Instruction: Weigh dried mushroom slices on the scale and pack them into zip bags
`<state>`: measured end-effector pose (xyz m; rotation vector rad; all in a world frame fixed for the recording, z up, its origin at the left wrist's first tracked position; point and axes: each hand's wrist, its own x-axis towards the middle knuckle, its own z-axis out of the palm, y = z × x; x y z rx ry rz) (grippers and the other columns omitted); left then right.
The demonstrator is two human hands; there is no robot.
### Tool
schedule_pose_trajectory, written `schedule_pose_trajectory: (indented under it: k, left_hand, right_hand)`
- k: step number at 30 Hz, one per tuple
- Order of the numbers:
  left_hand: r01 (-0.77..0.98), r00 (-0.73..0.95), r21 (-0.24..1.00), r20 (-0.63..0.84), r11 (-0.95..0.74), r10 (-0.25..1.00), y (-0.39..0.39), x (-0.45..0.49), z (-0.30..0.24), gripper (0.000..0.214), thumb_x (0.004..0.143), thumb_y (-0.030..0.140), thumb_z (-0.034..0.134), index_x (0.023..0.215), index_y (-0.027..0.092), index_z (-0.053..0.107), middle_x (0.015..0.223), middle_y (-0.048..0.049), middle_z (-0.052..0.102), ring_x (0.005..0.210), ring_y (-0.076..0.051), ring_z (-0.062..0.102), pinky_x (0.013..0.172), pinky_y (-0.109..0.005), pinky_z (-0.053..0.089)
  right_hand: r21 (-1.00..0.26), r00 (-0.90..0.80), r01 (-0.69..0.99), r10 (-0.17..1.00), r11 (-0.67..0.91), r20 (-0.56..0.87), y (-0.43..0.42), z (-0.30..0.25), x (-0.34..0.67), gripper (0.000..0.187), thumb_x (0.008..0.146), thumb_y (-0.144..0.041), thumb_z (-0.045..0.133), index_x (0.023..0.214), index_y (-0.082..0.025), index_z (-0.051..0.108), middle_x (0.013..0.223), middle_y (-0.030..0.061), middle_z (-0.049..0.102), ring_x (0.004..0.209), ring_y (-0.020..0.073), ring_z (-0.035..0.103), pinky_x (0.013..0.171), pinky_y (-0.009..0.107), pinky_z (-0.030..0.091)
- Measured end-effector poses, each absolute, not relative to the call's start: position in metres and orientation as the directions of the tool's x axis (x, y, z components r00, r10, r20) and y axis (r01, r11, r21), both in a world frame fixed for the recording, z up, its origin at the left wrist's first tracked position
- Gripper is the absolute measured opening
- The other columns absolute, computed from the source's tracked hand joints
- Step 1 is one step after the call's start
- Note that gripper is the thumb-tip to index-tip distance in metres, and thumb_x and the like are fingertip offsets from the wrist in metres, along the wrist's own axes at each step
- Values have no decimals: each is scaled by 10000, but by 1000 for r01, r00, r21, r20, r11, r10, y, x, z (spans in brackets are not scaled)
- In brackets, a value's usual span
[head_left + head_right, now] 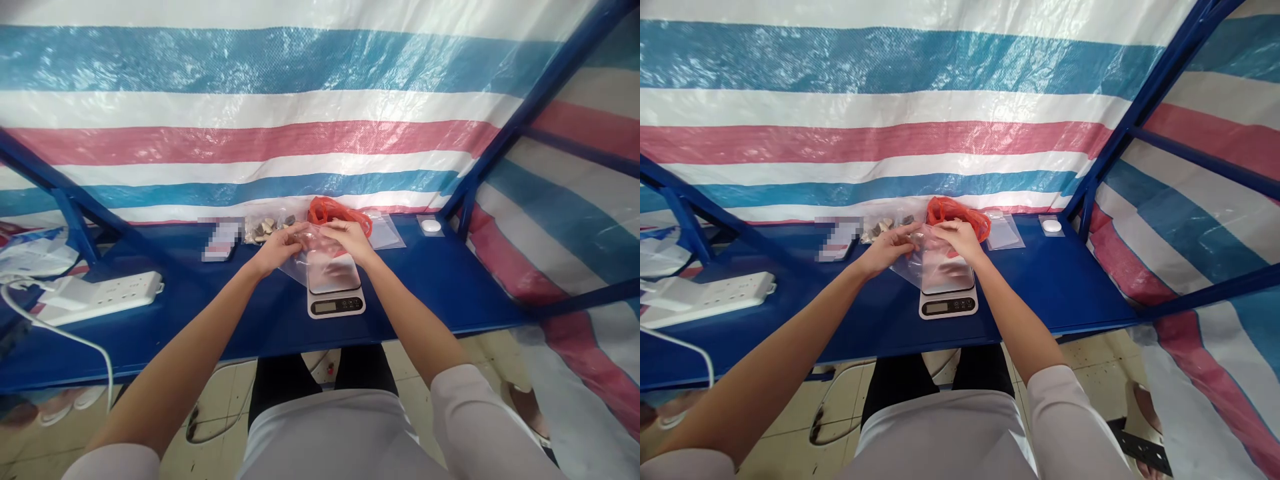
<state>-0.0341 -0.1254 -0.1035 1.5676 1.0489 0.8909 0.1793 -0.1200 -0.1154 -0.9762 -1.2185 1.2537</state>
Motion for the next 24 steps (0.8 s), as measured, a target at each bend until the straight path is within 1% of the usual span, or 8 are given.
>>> schedule_pose_trajectory:
  k: [3, 6, 10, 14, 16, 18, 21, 24]
  left_hand:
    - [265, 376, 949, 62, -171, 925, -119, -40, -106, 693, 704, 226, 680, 1389, 129, 628, 744, -37, 721, 622, -165, 602, 647, -291, 499]
    - [363, 392, 891, 119, -272, 912, -115, -42, -109, 590, 723, 274, 656, 1301, 159, 690, 890, -60, 756, 709, -187, 647, 659, -293, 518]
    - [507, 213, 764, 337, -398, 917, -124, -34, -107, 357, 821, 377, 631, 1093, 185, 762, 1087, -72, 760, 818, -178, 660, 784, -301, 539]
    - [559, 24, 719, 483, -413, 875, -137, -15, -101, 314, 872, 455, 620, 902, 178, 765, 890, -51, 748, 740, -163, 632, 747, -290, 529]
    - [489, 39, 795, 392, -359, 919, -138, -6, -99, 395, 894, 475, 578, 684, 166, 706, 703, -41, 694, 630, -153, 607, 677, -291, 529]
    - [367, 74, 900, 224, -235, 972, -133, 0, -100, 480, 910, 499, 542, 575, 169, 640, 587, -37, 636, 530, -147, 583, 593, -293, 525]
    - [229, 73, 973, 23, -39, 997, -125, 6, -103, 464, 881, 523, 596, 595, 162, 649, 563, -46, 639, 492, -153, 594, 529, -289, 530]
    - [181, 39, 980, -88, 80, 995, -120, 9, -107, 440, 829, 530, 670, 610, 149, 661, 579, -64, 669, 525, -160, 628, 546, -288, 561]
  right_hand:
    - [-978, -95, 0, 973, 210, 209, -120, -122, 177, 236, 666, -390, 868, 838, -233, 826, 835, -9, 709, 859, 179, 672, 817, 313, 596]
    - [-972, -101, 103, 974, 213, 203, -122, -125, 177, 246, 681, -396, 843, 859, -227, 835, 831, 2, 704, 766, 167, 641, 716, 308, 587]
    - [-972, -65, 182, 988, 149, 140, -126, -124, 175, 242, 756, -397, 788, 908, -213, 834, 808, 24, 735, 663, 175, 648, 601, 312, 563]
    - [-909, 31, 365, 974, 199, 226, -128, -124, 172, 169, 816, -353, 761, 891, -221, 834, 815, 33, 778, 744, 203, 695, 729, 329, 569]
    - [-864, 58, 448, 957, 229, 284, -129, -124, 172, 148, 828, -321, 756, 905, -221, 834, 823, 34, 787, 781, 209, 709, 795, 331, 560]
    - [-829, 45, 495, 946, 259, 322, -133, -124, 171, 150, 855, -309, 728, 926, -227, 831, 825, 25, 789, 794, 204, 716, 806, 315, 552]
    - [-788, -11, 541, 940, 292, 341, -139, -122, 171, 159, 887, -317, 695, 945, -245, 825, 845, 9, 793, 804, 192, 720, 772, 282, 541]
    - [-732, -60, 609, 938, 305, 341, -145, -120, 171, 167, 900, -342, 696, 977, -267, 823, 873, 7, 800, 805, 192, 723, 750, 278, 530]
